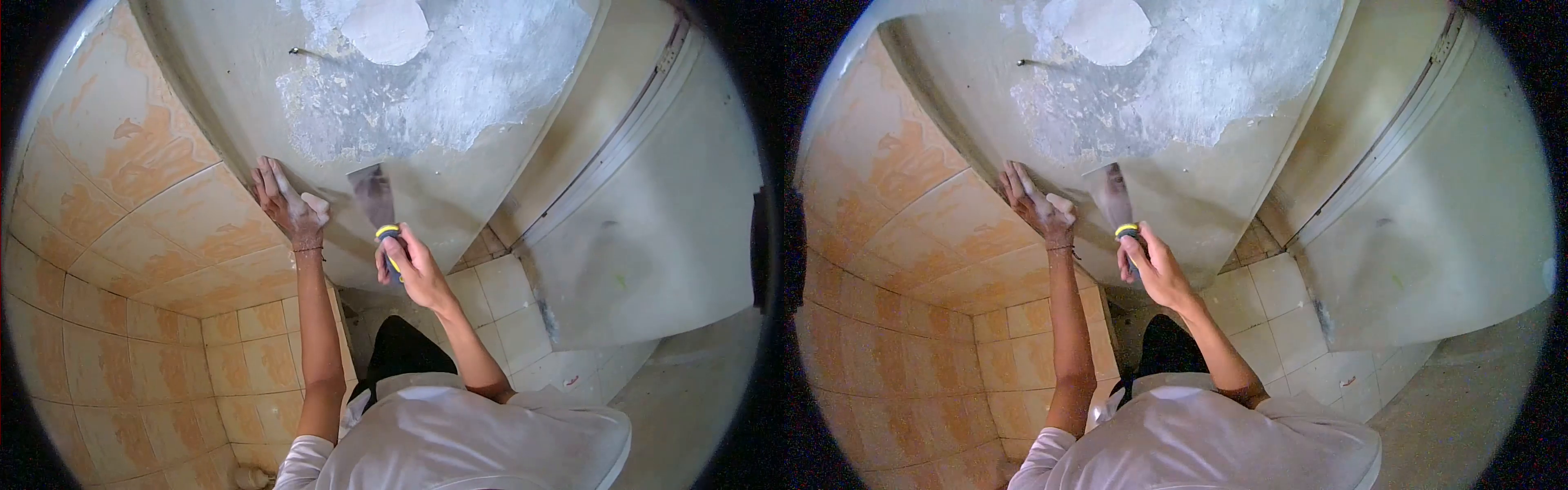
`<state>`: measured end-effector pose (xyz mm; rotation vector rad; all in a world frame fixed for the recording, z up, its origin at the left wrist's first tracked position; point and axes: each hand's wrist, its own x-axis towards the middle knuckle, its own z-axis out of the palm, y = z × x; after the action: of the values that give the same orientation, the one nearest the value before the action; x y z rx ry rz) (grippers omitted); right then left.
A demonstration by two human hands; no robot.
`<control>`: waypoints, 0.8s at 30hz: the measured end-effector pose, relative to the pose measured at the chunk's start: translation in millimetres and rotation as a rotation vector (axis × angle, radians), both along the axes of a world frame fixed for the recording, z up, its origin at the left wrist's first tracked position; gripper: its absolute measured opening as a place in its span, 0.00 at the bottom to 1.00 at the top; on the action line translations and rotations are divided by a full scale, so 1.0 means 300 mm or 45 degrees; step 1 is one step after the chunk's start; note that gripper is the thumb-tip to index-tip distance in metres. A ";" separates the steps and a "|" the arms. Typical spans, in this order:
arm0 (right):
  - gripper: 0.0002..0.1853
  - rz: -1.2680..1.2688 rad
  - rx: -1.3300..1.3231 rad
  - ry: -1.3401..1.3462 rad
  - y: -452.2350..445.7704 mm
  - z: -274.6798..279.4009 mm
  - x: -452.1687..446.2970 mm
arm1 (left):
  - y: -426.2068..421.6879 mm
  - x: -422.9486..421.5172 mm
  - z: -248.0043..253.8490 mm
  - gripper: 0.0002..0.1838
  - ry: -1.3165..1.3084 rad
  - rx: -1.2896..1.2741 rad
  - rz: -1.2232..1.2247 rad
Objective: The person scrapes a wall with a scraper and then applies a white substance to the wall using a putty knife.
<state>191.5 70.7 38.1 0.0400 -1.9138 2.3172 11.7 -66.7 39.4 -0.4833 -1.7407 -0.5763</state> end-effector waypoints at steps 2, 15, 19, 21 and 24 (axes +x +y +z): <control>0.13 -0.099 0.028 0.126 0.010 0.017 -0.009 | -0.002 -0.004 -0.001 0.37 0.009 0.005 0.000; 0.27 -0.350 1.245 0.509 0.018 0.227 -0.178 | -0.015 -0.014 -0.017 0.37 -0.058 -0.013 0.028; 0.29 -0.464 1.463 0.585 0.003 0.234 -0.214 | -0.017 -0.017 -0.019 0.37 -0.067 0.003 0.006; 0.29 -0.457 1.494 0.568 -0.009 0.272 -0.210 | -0.018 -0.024 -0.029 0.37 -0.081 -0.006 0.006; 0.25 -0.455 1.470 0.434 -0.022 0.299 -0.200 | -0.026 -0.025 -0.035 0.38 -0.078 -0.014 0.011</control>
<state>131.6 64.0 127.7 0.1717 -2.4717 0.7142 4.1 -74.4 28.8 -0.4701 -1.8040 -0.5808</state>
